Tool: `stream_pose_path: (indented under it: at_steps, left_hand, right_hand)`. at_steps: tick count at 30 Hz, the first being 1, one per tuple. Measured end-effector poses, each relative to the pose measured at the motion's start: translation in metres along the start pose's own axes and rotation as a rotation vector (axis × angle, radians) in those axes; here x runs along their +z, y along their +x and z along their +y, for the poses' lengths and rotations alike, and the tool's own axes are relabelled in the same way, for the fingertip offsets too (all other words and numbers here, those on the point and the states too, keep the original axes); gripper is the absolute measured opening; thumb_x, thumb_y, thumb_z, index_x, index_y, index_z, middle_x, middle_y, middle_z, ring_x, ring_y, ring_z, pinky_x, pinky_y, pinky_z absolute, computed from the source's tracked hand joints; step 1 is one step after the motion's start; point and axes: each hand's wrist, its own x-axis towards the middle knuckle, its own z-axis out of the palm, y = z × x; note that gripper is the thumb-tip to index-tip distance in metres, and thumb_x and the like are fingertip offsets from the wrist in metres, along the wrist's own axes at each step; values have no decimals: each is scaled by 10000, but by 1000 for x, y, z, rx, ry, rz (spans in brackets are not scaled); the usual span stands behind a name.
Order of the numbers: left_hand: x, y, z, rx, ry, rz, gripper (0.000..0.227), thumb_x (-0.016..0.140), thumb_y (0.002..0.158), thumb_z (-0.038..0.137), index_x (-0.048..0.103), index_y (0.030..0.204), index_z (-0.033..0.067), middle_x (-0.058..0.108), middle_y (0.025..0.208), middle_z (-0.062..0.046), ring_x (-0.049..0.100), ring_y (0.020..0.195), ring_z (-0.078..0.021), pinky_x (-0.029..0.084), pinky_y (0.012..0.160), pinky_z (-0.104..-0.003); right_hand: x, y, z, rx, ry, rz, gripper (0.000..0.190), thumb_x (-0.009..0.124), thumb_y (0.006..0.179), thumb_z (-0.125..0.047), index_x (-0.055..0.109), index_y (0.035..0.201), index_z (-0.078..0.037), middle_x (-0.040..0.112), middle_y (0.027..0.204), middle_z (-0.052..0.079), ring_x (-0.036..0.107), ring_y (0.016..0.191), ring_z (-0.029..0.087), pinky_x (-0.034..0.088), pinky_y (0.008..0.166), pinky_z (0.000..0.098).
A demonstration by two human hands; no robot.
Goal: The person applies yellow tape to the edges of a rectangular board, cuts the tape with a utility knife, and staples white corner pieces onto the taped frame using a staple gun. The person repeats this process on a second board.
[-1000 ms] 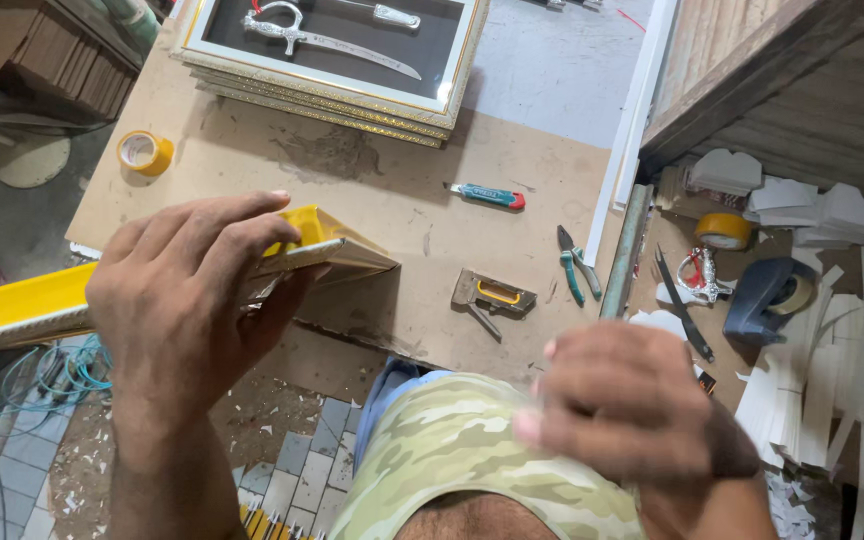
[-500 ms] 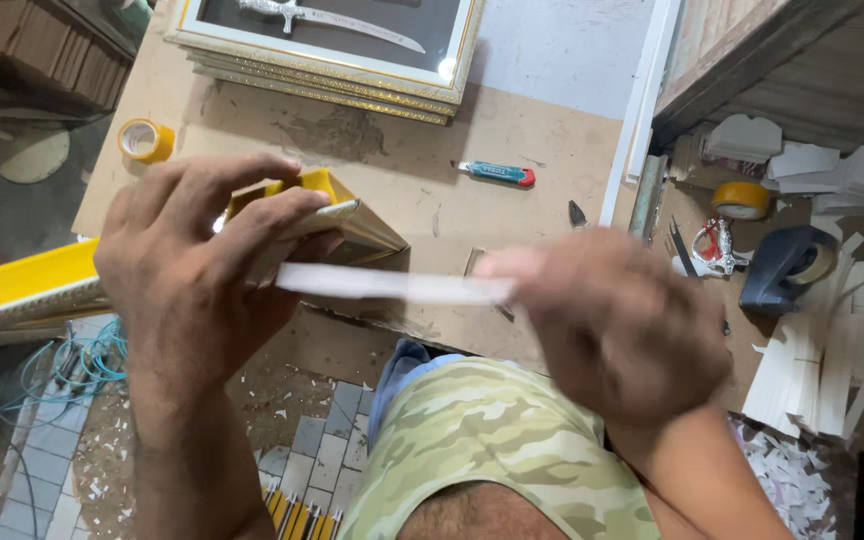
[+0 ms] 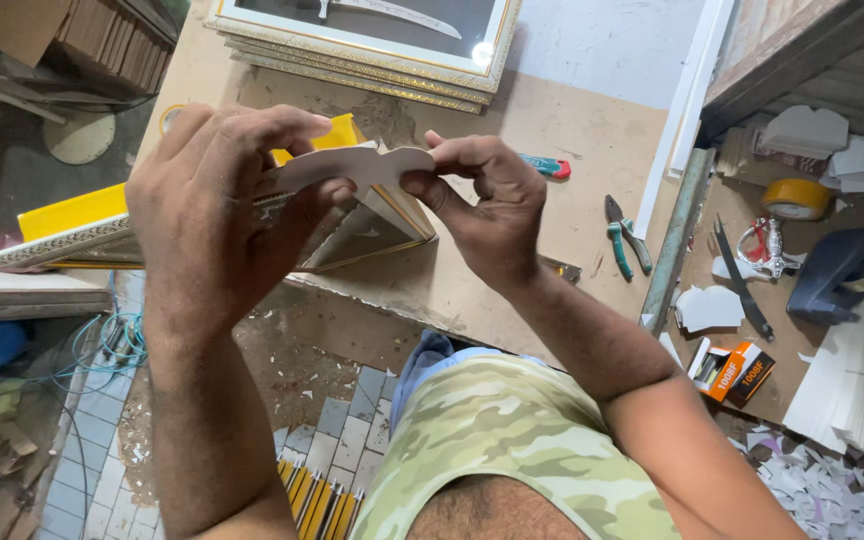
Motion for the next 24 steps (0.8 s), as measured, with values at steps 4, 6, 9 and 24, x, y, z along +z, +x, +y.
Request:
stream_pose_path:
  at_steps: [4, 6, 9, 24]
  left_hand:
    - [6, -8, -6, 27, 31, 42, 377, 815, 1084, 260, 557, 1276, 63, 702, 1155, -40, 630, 892, -186, 497, 766, -321]
    - [11, -9, -9, 23, 7, 75, 391, 822, 1093, 279, 529, 1256, 78, 679, 1137, -51, 635, 889, -185, 504, 741, -315]
    - [16, -10, -8, -20, 0, 101, 297, 809, 1089, 308, 600, 1231, 152, 619, 1146, -67, 657, 933, -169, 535, 731, -284]
    - [-6, 2, 28, -64, 72, -80, 197, 797, 849, 167, 712, 999, 72, 698, 984, -58, 653, 874, -251, 526, 750, -381]
  right_hand:
    - [6, 2, 2, 155, 199, 15, 232, 734, 993, 102, 618, 1174, 13, 716, 1133, 76, 718, 1063, 116, 616, 1011, 286]
    - [6, 2, 2, 142, 184, 19, 240, 740, 995, 118, 619, 1177, 21, 709, 1128, 76, 712, 1032, 110, 612, 984, 277]
    - [7, 5, 0, 141, 207, 9, 242, 726, 1002, 116, 613, 1190, 15, 706, 1136, 73, 712, 1034, 109, 610, 984, 273]
    - [31, 5, -52, -415, -653, 141, 226, 813, 907, -120, 717, 1079, -10, 724, 1038, 111, 666, 989, 285, 516, 980, 451]
